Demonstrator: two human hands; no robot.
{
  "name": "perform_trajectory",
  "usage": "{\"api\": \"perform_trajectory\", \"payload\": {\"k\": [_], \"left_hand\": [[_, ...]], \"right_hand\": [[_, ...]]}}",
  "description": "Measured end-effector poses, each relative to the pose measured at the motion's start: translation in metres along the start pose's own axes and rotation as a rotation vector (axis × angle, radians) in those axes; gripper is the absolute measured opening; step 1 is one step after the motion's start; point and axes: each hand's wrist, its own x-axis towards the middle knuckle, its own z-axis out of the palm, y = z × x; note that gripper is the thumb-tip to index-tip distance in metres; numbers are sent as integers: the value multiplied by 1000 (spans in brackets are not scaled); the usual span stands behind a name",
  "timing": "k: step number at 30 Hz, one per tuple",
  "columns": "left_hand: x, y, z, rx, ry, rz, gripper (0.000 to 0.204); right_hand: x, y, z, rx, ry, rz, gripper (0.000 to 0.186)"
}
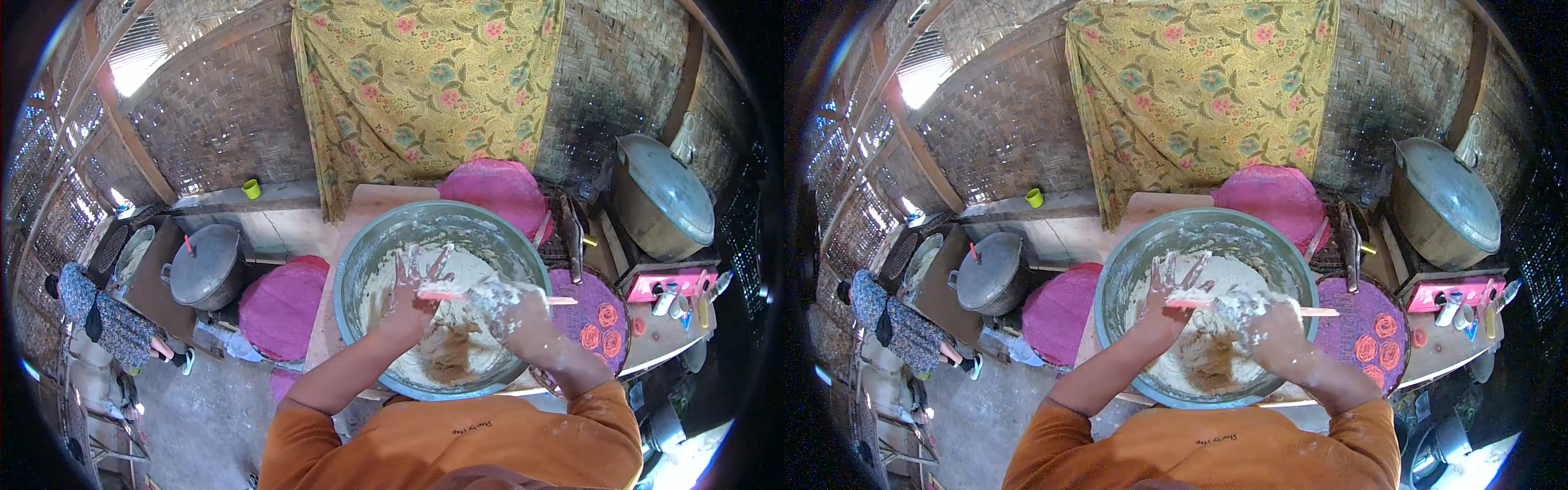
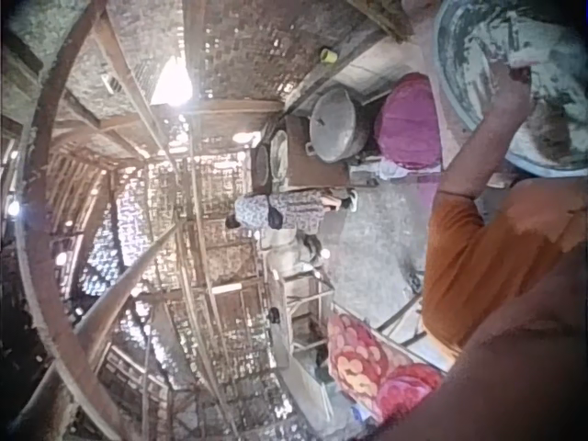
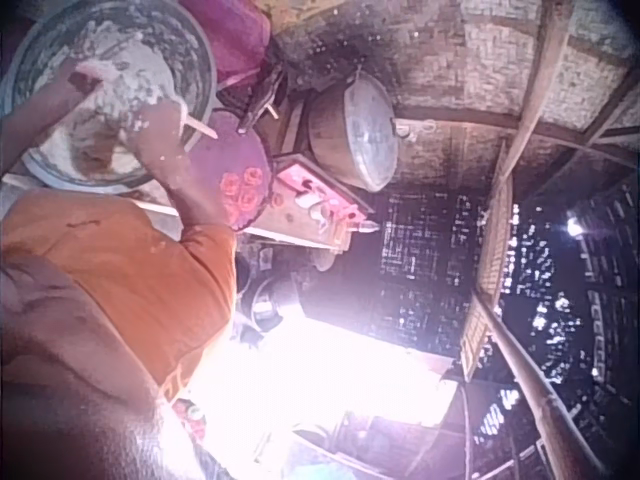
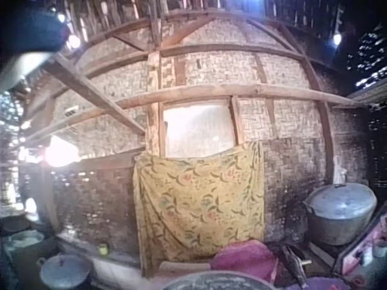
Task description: The person kneads a large mass of light-colored dough in a plastic basin by hand and uses a spatula to scrape excess dough from their hands and fingers back into the basin.
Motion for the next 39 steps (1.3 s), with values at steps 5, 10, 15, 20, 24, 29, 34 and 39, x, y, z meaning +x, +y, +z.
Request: {"api": "perform_trajectory", "payload": {"k": [5, 10, 15, 20, 24, 29, 34, 39], "left_hand": [[17, 50, 57, 2213, -675, -748, 53], [-3, 58, 38, 2203, -383, -232, 55], [-6, 67, 38, 1979, -319, -74, 76], [0, 58, 38, 2113, -370, -203, 73], [-5, 41, 25, 2425, -386, 208, 63], [-7, 58, 53, 2270, -500, -2, 59], [-5, 68, 65, 2113, -531, -22, 55], [-5, 92, 74, 1792, -528, 43, 47]], "right_hand": [[1, 12, 28, -86, -164, 106, 39], [-3, 5, 12, 2, -5, -12, 42], [-11, -3, 21, -96, 75, -54, 38], [-3, 12, 31, 12, 22, 88, 36], [-6, 1, 30, 73, 109, -81, 39], [5, 27, 44, -70, -81, 145, 42], [9, 49, 49, -90, 37, 303, 28], [6, 57, 36, -95, 383, 112, 23]]}}
